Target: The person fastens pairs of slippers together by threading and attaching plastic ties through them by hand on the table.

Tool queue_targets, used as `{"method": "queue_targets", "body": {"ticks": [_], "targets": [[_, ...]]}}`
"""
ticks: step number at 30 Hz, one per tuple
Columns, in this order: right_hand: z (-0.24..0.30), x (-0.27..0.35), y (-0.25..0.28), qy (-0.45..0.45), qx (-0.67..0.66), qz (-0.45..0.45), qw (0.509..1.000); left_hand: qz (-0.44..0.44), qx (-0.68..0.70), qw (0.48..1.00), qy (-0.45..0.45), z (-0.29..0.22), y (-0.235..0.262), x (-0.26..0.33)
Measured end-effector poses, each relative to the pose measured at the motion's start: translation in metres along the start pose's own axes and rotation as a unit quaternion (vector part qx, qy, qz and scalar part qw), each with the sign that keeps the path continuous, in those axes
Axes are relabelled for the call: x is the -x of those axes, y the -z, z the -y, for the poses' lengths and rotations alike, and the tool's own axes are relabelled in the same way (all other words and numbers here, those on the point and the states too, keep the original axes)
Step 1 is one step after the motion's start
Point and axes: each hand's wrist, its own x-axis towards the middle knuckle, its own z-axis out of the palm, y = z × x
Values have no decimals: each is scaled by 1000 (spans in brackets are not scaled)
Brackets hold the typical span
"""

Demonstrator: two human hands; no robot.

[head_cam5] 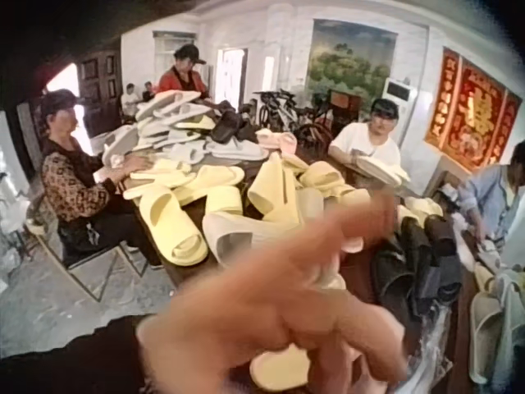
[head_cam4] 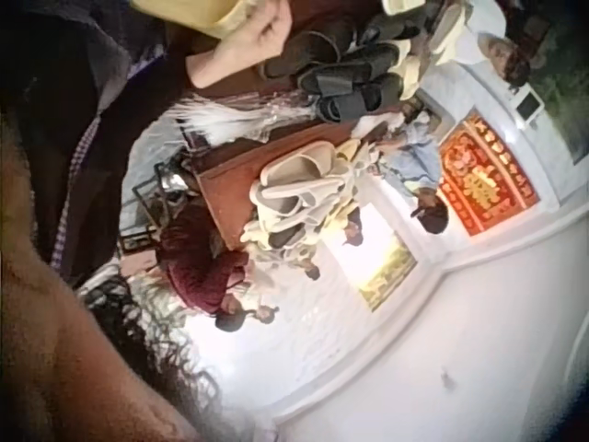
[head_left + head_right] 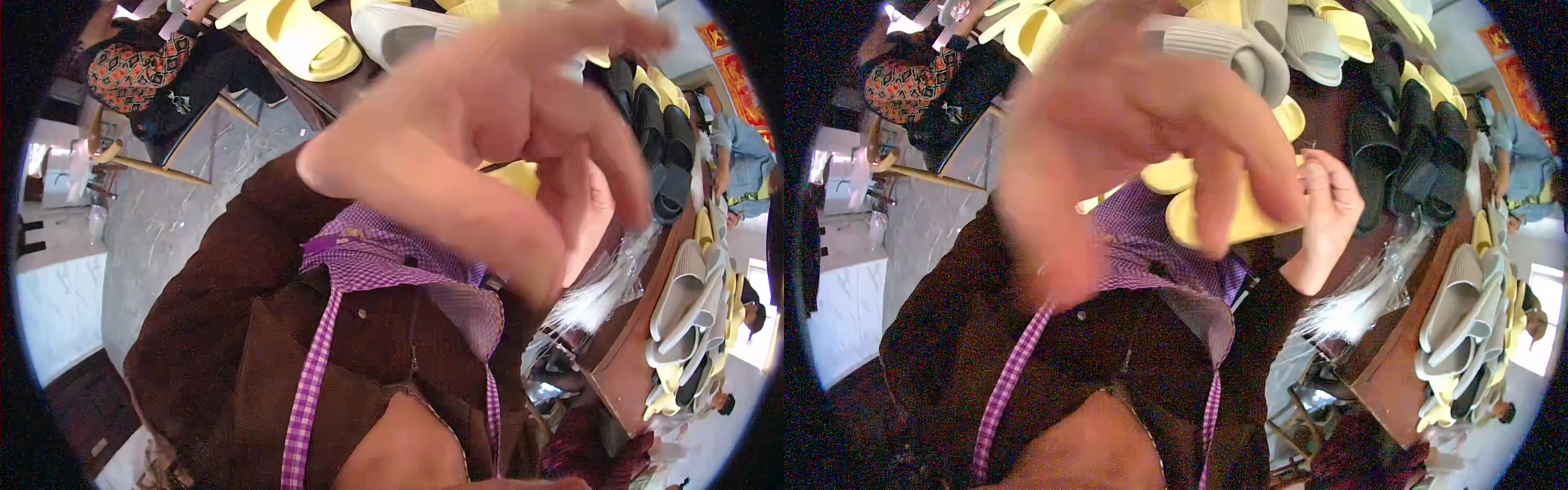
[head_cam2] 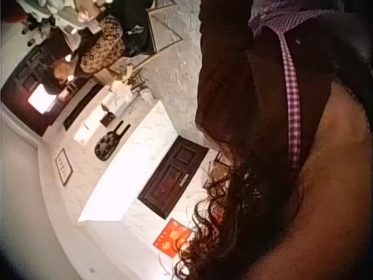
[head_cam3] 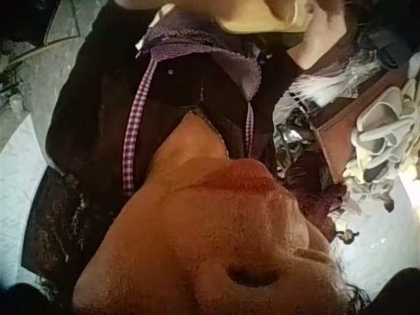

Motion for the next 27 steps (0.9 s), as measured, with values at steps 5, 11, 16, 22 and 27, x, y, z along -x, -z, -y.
{"method": "queue_targets", "body": {"ticks": [5,11,16,22,27], "targets": [[-13,22,-14,108,306,114,939,-28,-46,999,-8,-29,17,24],[-39,49,-23,169,386,82,903,-33,-141,986,-85,-61,95,-3],[-48,48,-43,189,497,69,844,-59,-82,993,-61,-47,67,22],[-40,42,-51,208,457,31,865,-66,-54,993,-80,-56,67,36],[-54,32,-72,221,524,62,820,-100,-71,984,-125,-114,37,-7]]}}
